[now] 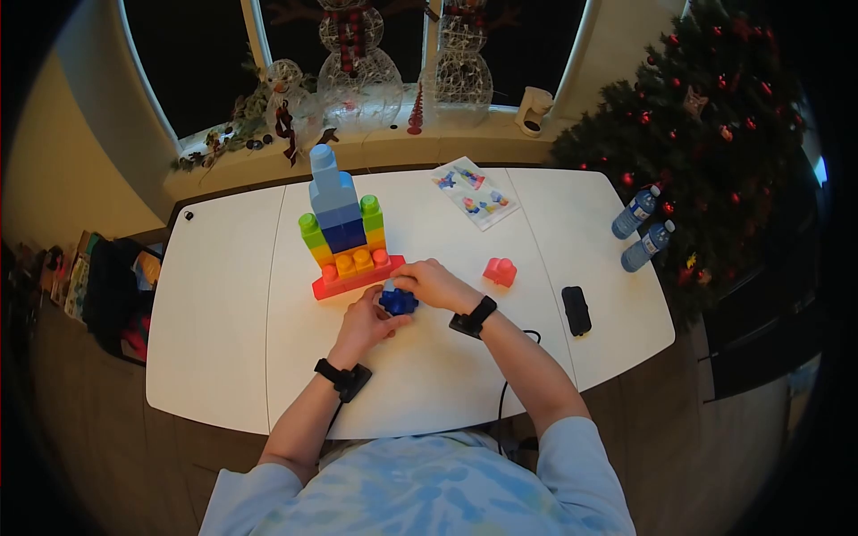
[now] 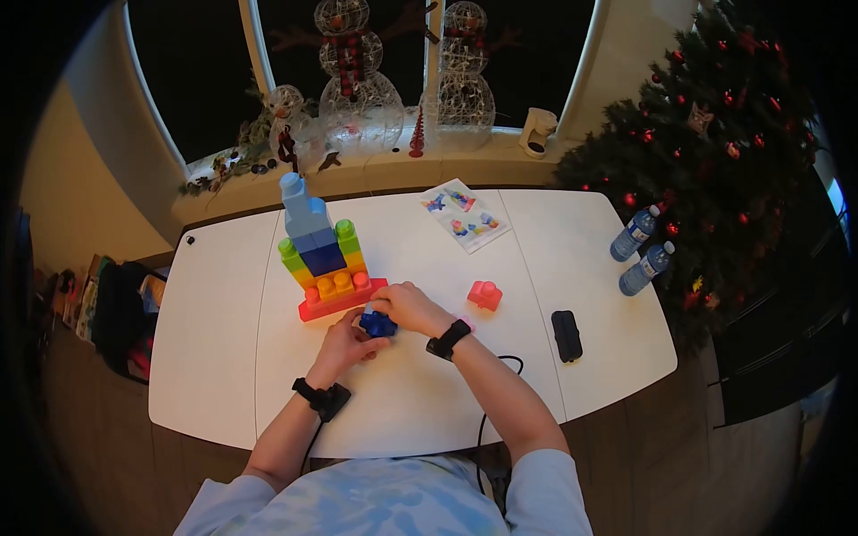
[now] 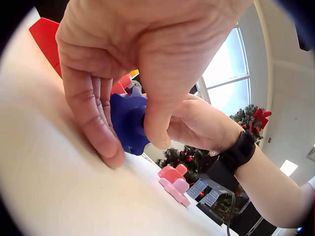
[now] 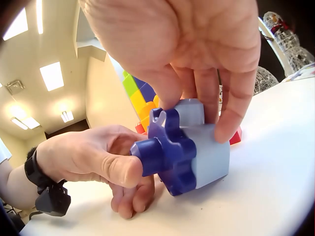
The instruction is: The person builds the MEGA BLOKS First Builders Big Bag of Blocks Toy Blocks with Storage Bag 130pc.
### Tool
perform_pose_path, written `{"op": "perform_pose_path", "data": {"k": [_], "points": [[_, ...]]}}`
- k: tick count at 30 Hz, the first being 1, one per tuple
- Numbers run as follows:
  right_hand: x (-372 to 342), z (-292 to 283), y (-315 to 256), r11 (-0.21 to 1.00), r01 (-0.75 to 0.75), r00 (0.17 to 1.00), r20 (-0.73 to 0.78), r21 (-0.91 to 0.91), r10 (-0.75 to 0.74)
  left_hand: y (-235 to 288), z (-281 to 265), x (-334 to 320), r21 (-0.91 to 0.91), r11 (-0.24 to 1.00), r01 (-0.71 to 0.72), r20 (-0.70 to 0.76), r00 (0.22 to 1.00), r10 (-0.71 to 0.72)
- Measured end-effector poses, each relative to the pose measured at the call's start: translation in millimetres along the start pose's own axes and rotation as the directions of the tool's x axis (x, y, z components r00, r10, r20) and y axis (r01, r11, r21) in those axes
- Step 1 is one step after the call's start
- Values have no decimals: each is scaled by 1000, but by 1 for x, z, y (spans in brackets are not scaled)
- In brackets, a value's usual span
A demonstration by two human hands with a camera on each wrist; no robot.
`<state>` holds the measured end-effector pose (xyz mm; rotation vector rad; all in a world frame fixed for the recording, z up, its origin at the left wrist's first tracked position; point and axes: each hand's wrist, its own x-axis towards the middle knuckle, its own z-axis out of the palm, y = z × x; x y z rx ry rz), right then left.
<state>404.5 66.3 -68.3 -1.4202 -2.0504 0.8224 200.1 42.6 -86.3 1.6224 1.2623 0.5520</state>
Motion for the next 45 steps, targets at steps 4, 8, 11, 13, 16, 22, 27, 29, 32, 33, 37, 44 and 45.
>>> {"op": "perform_pose_path", "data": {"k": [4,8,11,13,16,22,27,29,32,33,37,44,45], "points": [[-13,-34,-6,1000,-12,991,-135,4,13,16,-5,-9,126,992,-17,-32,999,21],[-45,-91,5,990,-137,921,-365,19,135,27,-1,-15,267,927,-263,-170,934,314],[-72,-115,36,966,-253,870,-450,-53,203,42,14,-19,249,891,-378,-77,910,408],[-91,-122,50,908,-359,867,-438,-218,238,51,31,-17,242,879,-411,6,906,423],[-105,-112,81,919,-329,905,-351,-220,240,54,61,-5,318,825,-467,159,884,439],[-105,-94,82,929,-353,896,-329,-116,299,57,109,24,472,747,-469,143,876,460],[-103,-92,88,952,-301,883,-392,-49,259,57,123,37,511,721,-468,203,881,428],[-102,-97,81,947,-322,860,-418,-2,292,55,123,38,513,727,-457,221,888,403],[-102,-109,65,942,-330,822,-473,58,317,61,112,34,479,726,-493,147,861,488],[-103,-113,58,944,-322,804,-505,72,313,69,102,30,349,799,-489,102,868,486],[-106,-116,17,956,-230,769,-568,182,293,86,81,28,-212,849,-483,-73,875,479],[-98,-81,-34,1000,-17,675,-738,-13,2,97,64,19,-584,719,-376,-68,906,418],[-98,-77,-40,1000,-19,671,-742,-13,3,96,65,18,-626,682,-378,-80,901,426]]}}
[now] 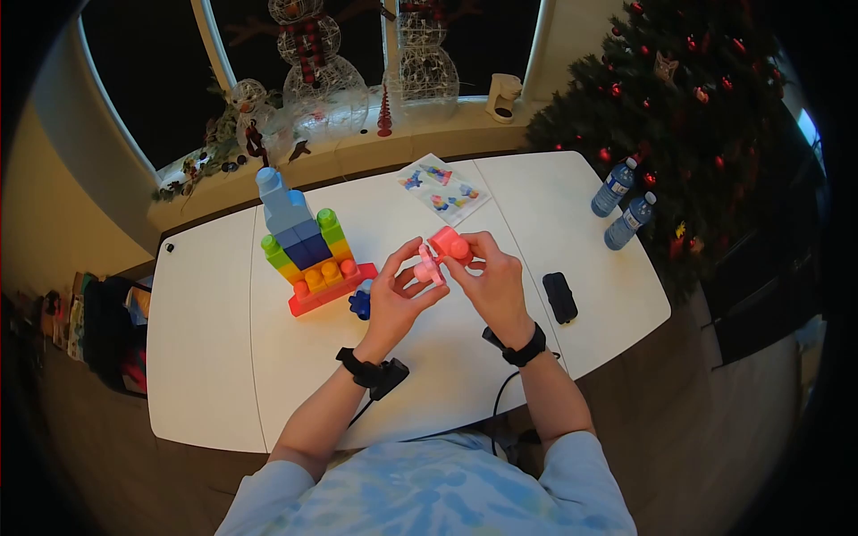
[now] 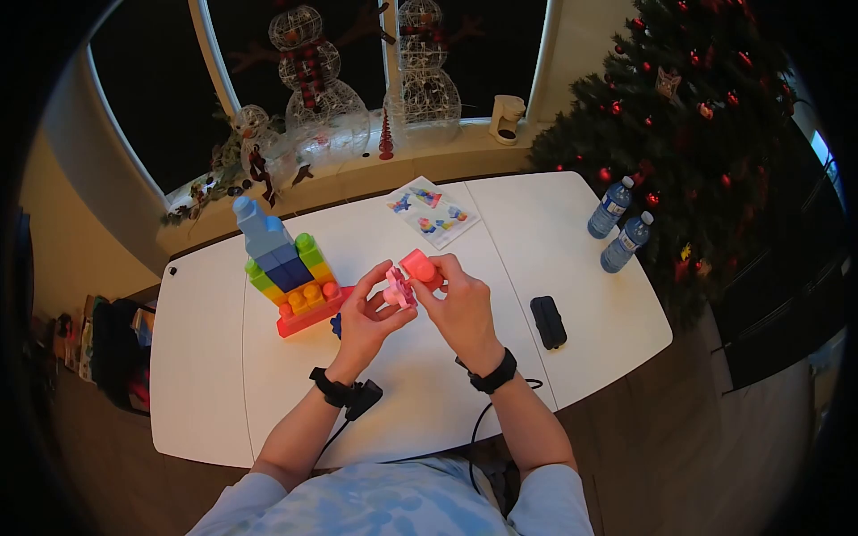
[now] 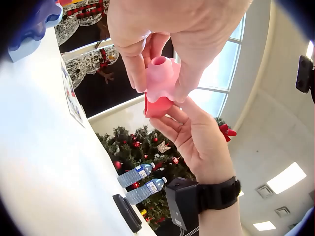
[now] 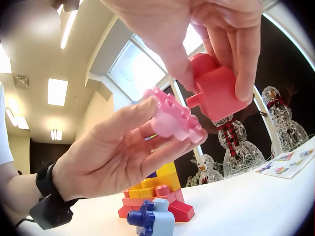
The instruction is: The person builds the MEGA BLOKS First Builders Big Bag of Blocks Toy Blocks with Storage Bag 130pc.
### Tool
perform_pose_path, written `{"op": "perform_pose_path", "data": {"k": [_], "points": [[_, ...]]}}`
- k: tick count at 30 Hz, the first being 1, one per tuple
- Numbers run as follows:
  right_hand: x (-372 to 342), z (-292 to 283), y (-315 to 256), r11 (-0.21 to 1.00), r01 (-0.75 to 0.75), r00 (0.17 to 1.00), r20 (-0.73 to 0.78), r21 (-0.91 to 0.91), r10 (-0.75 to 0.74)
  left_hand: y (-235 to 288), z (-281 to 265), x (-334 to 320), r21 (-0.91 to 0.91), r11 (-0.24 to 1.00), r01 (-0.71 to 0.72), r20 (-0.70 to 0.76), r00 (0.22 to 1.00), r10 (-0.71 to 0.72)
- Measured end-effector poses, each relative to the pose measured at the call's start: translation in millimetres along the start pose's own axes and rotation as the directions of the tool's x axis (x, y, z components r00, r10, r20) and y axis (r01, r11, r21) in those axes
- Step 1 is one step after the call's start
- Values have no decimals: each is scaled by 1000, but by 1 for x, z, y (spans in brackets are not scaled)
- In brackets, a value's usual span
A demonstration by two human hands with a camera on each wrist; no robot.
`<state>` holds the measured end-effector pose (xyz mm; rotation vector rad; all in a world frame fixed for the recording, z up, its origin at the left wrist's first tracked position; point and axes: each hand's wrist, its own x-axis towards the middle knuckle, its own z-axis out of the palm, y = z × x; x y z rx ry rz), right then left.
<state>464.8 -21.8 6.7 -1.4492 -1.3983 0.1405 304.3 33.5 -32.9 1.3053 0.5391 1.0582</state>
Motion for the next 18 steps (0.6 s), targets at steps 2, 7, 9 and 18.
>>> {"op": "perform_pose_path", "data": {"k": [2,7,9,18], "points": [[-5,5,-10,993,63,996,-49,-102,-68,2,1,-3,-19,1000,-13,-9,1000,12],[-12,6,-16,974,118,989,-61,-193,-132,6,-1,-9,-80,996,-38,-42,999,35],[-12,4,-21,982,133,986,-83,-131,-144,8,-1,-11,-103,993,-60,-38,998,57],[-17,8,-24,961,198,973,-78,-192,-216,10,-3,-15,-109,992,-63,-75,996,55]]}}
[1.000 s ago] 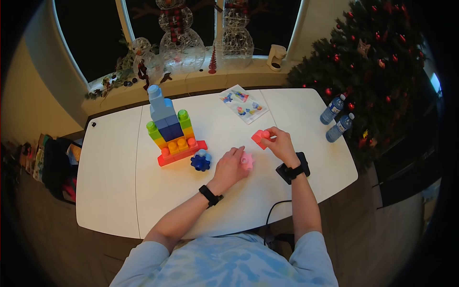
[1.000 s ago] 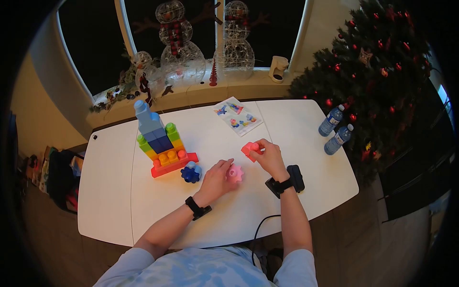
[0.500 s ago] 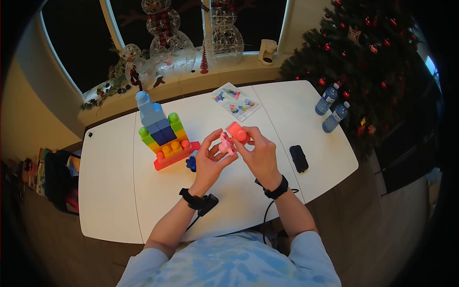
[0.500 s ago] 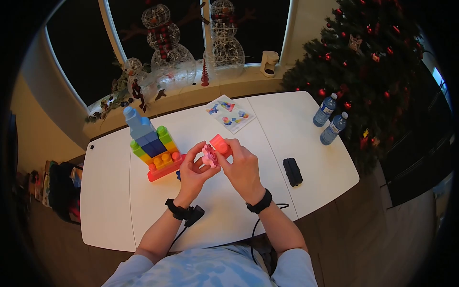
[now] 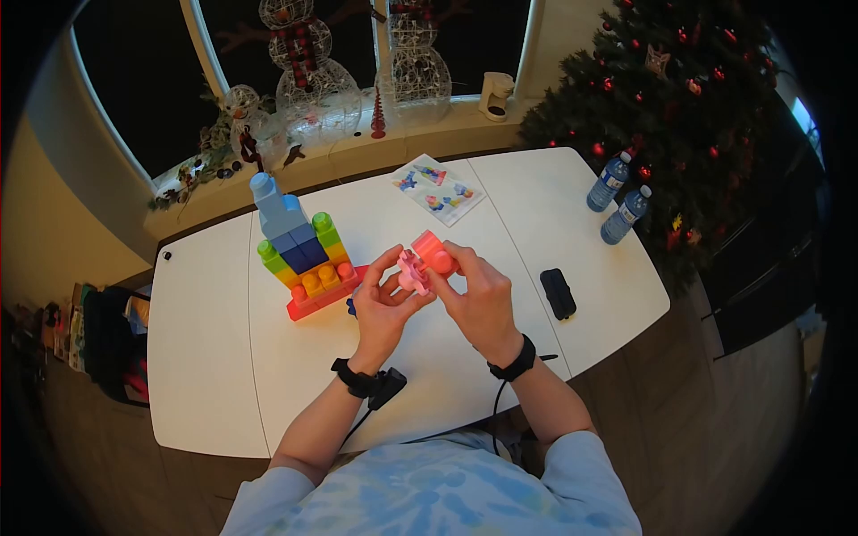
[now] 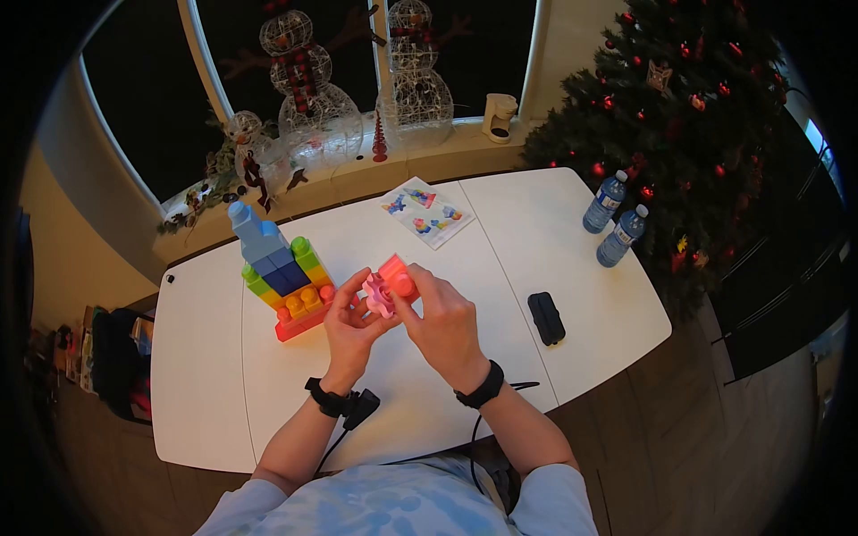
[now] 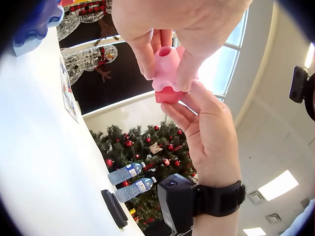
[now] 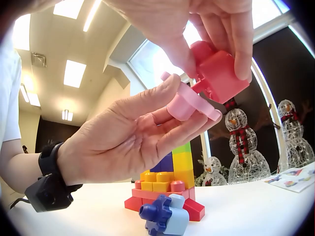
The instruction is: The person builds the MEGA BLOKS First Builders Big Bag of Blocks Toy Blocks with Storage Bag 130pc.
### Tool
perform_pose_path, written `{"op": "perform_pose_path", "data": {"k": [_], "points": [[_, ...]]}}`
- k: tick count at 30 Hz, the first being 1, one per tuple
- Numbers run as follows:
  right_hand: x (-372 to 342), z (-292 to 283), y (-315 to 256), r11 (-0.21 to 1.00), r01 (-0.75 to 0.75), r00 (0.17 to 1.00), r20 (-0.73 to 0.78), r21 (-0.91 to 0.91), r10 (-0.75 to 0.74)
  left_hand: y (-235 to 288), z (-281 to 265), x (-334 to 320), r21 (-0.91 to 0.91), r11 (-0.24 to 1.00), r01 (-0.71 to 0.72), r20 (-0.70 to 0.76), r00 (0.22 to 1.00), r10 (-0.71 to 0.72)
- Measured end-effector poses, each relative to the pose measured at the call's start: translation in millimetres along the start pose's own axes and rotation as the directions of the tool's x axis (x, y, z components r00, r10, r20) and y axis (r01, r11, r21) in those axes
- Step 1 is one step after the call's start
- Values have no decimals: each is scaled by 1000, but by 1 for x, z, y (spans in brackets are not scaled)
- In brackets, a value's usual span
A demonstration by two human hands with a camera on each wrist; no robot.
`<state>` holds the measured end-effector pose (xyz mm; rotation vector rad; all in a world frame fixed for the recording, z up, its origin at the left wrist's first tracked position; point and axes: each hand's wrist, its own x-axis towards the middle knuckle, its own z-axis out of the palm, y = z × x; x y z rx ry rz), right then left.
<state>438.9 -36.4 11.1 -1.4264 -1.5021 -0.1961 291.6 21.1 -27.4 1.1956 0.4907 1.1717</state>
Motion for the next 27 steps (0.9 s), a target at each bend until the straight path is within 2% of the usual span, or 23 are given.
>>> {"op": "perform_pose_path", "data": {"k": [4,6,12,19,21,22,24,25,26,27], "points": [[-4,0,-4,999,-35,999,33,9,34,1,-1,-1,33,999,3,-31,1000,-2],[-3,-1,-4,1000,13,999,43,23,-14,2,-1,-3,88,996,-9,-47,999,13],[-12,8,-5,998,10,998,62,62,-14,-3,-1,-5,215,976,-47,-102,992,70],[-12,15,1,993,-44,994,101,113,32,-11,-8,-4,321,943,-93,-87,988,128],[-9,19,8,949,-239,954,234,203,190,-11,-11,-4,538,832,-133,-21,985,171],[-7,20,11,949,-237,953,239,206,186,-8,-13,-5,539,832,-130,-28,985,173],[-1,19,20,884,-386,873,415,263,258,1,-18,-9,561,822,-100,16,994,109],[-1,24,31,883,-395,850,467,255,245,4,-25,-12,566,819,-96,6,994,113],[1,28,40,882,-392,849,473,263,236,6,-33,-15,680,729,-74,-24,992,123],[2,30,48,897,-396,804,546,196,236,9,-42,-18,779,625,-46,-51,989,137]]}}
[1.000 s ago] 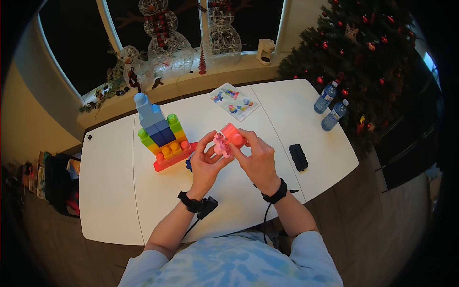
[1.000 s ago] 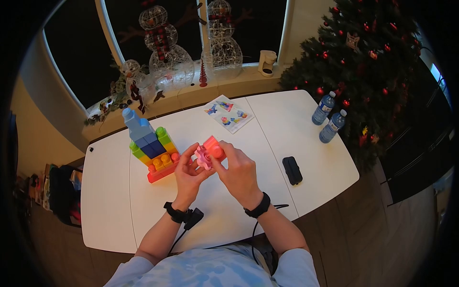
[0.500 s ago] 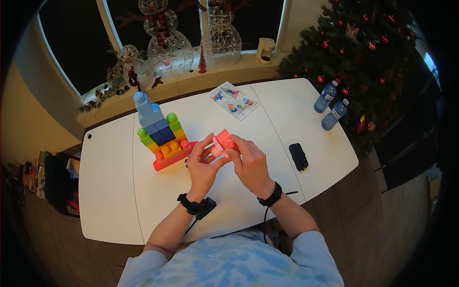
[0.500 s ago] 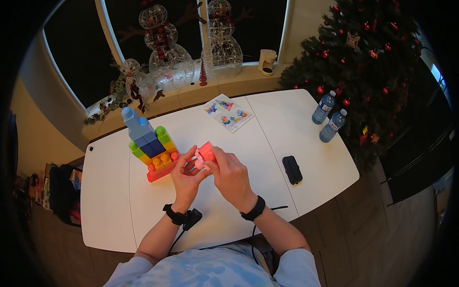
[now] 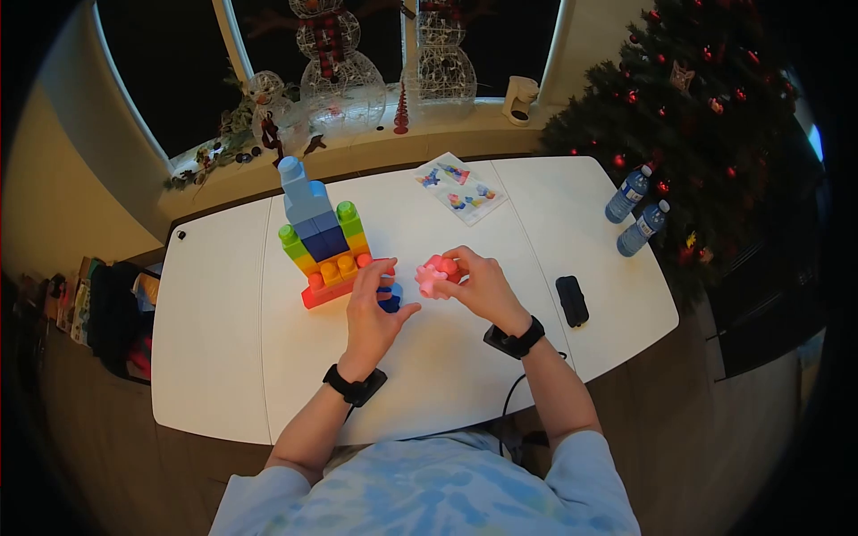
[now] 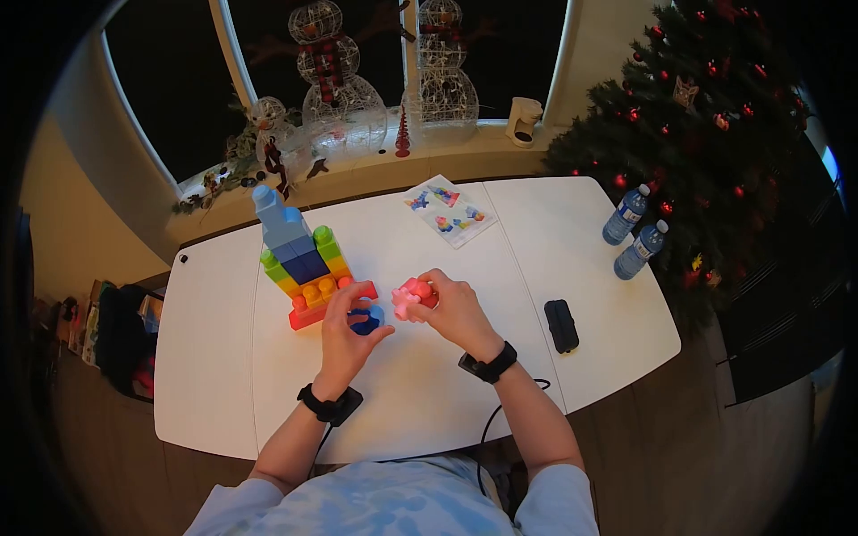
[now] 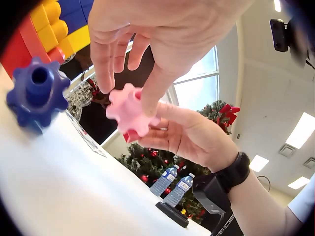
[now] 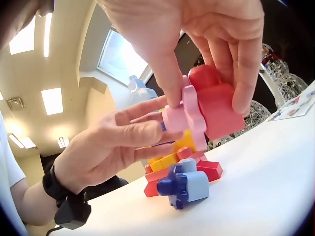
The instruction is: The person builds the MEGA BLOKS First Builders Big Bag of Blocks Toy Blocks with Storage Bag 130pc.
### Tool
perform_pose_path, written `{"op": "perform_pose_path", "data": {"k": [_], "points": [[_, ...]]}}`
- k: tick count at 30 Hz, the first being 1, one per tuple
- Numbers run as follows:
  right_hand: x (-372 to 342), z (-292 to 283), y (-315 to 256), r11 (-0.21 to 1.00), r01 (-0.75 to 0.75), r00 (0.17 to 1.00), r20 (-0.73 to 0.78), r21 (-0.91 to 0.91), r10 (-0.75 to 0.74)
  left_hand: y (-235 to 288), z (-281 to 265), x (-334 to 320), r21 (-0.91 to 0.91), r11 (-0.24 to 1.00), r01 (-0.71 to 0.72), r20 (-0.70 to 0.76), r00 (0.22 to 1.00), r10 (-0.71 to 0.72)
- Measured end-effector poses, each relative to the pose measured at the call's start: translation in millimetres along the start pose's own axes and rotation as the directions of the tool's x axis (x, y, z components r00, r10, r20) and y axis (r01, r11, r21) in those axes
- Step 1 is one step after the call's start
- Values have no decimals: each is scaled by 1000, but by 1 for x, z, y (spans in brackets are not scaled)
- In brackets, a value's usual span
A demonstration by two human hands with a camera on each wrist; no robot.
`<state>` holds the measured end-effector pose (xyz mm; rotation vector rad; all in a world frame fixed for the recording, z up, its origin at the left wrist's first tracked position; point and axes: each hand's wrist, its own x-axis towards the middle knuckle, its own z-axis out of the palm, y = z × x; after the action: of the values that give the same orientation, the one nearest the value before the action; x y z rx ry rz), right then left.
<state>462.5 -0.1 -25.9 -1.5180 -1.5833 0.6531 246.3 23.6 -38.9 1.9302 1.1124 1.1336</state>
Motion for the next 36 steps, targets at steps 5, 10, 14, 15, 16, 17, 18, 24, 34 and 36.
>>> {"op": "perform_pose_path", "data": {"k": [5,10,14,15,16,17,18,24,34,36], "points": [[22,-4,24,993,31,968,250,-118,-1,-21,-36,-1,295,944,-146,-13,987,157],[36,-3,34,989,71,918,397,-128,-14,-23,-45,10,276,939,-205,234,962,142],[38,-6,41,984,124,892,449,-131,-53,-26,-39,21,306,922,-236,361,925,117],[37,-7,42,983,127,891,451,-130,-55,-33,-36,23,331,910,-248,392,914,106],[37,-8,42,986,114,894,445,-124,-47,-36,-34,24,357,897,-259,422,902,93],[36,-8,43,988,100,897,440,-117,-38,-38,-34,23,361,897,-256,420,903,89],[35,-8,45,988,101,895,443,-114,-41,-41,-33,23,369,891,-264,421,902,93],[31,-11,43,991,101,921,385,-92,-58,-36,-40,11,397,894,-209,410,911,31],[28,-3,39,997,38,926,379,-69,-9,-17,-104,-9,478,875,-79,-146,975,168],[29,-1,40,996,47,925,379,-70,-18,-21,-106,-5,501,862,-72,-185,964,188]]}}
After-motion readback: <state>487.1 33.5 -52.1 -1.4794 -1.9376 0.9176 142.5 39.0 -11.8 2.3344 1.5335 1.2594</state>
